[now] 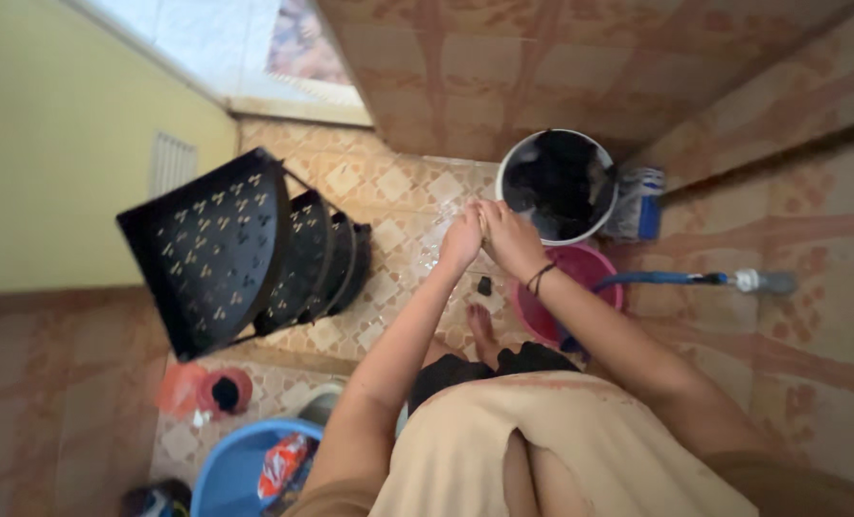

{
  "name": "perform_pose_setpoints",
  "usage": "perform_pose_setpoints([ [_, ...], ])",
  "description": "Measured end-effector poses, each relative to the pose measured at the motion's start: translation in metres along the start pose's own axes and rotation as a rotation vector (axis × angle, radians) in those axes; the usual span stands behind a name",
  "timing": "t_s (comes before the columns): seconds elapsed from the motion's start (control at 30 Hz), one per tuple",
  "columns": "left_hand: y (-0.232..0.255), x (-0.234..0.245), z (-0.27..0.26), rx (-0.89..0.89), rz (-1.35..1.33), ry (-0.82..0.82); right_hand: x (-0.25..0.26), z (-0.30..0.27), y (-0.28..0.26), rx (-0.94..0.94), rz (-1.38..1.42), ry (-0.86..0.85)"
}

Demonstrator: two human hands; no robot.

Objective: The person sits on the bathroom floor and wipes a black plastic three-tier corner shelf with a yellow cloth. They clean each tier and the frame, then rinse the cloth in a bucket and continue wiping.

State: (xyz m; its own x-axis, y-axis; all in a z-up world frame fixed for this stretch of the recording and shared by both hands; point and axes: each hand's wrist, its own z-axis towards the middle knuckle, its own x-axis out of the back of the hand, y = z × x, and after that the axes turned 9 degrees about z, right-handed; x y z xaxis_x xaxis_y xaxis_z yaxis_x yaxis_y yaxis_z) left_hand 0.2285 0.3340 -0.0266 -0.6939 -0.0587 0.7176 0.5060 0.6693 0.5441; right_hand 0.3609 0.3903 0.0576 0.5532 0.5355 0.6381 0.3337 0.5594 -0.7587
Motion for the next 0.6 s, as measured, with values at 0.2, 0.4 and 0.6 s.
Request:
perform_pose_setpoints([
  [0.2,0.008,0.068,-0.041,0.03,0.258,0.119,-0.02,0.037,-0.02,-0.078,-0.103,-0.313],
  [0.4,-0.036,0.069,-0.036,-0.39,0.659,0.344,-0.021,0.05,-0.041,-0.136,0.013,-0.481],
  [0.6,-0.042,0.096,-0.023,-0.525,0.59,0.397,-0.045,0.061,-0.029,-0.168,0.176,-0.517],
])
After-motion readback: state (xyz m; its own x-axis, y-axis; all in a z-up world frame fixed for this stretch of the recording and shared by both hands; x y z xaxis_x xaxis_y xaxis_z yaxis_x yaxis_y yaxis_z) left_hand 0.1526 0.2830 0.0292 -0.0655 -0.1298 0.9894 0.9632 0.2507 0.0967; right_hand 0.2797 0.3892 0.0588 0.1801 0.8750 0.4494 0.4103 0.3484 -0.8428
